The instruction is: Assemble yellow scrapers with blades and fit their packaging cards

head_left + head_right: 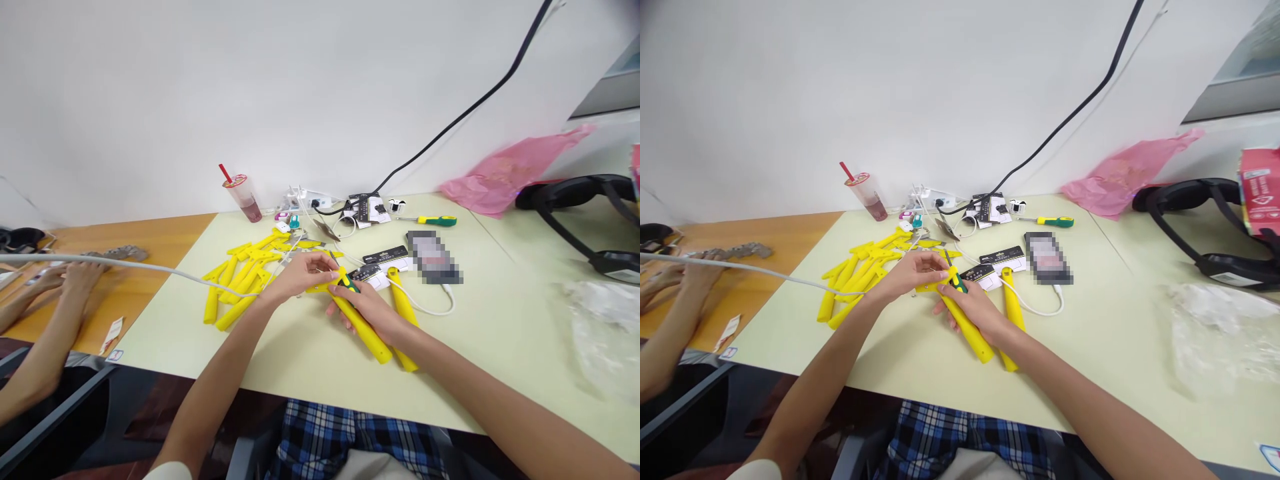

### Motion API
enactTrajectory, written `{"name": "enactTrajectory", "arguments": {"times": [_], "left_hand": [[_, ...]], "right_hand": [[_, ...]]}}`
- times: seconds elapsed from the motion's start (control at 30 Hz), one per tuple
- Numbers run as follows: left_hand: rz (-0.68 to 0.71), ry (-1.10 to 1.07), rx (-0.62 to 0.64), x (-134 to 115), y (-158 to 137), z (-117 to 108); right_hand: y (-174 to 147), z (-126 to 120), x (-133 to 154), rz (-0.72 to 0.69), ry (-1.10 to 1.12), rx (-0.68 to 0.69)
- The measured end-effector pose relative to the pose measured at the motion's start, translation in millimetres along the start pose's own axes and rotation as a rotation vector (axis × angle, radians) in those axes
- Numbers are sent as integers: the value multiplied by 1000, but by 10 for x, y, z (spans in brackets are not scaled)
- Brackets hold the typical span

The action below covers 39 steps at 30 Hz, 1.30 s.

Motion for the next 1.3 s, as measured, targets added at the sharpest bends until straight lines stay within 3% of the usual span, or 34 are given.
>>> {"name": "enactTrajectory", "arguments": {"times": [0.2,0.7,1.0,1.1,1.3], "left_hand": [[-48,-124,5,91,15,-51],[238,71,21,8,-106,7],[290,107,-33,-47,-181,105],[314,29,-138,-53,-180,25],[559,-100,-618,-110,-301,-433]], "right_hand": [[-23,12,42,-23,-3,-7],[-24,20,-9,27,-4,9],[-18,26,-33,32,-8,-1],[-20,25,-26,33,17,-11],[-35,-40,41,-35,143,-76]]}}
Point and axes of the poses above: each hand's wrist, its own y-axis towards the middle knuckle, its own z-axis out of the palm, x = y × z, the point moved 8 cm from there along y, towards the middle knuckle, and after that the axes turned 10 degrees about -y, right-handed, at the moved point
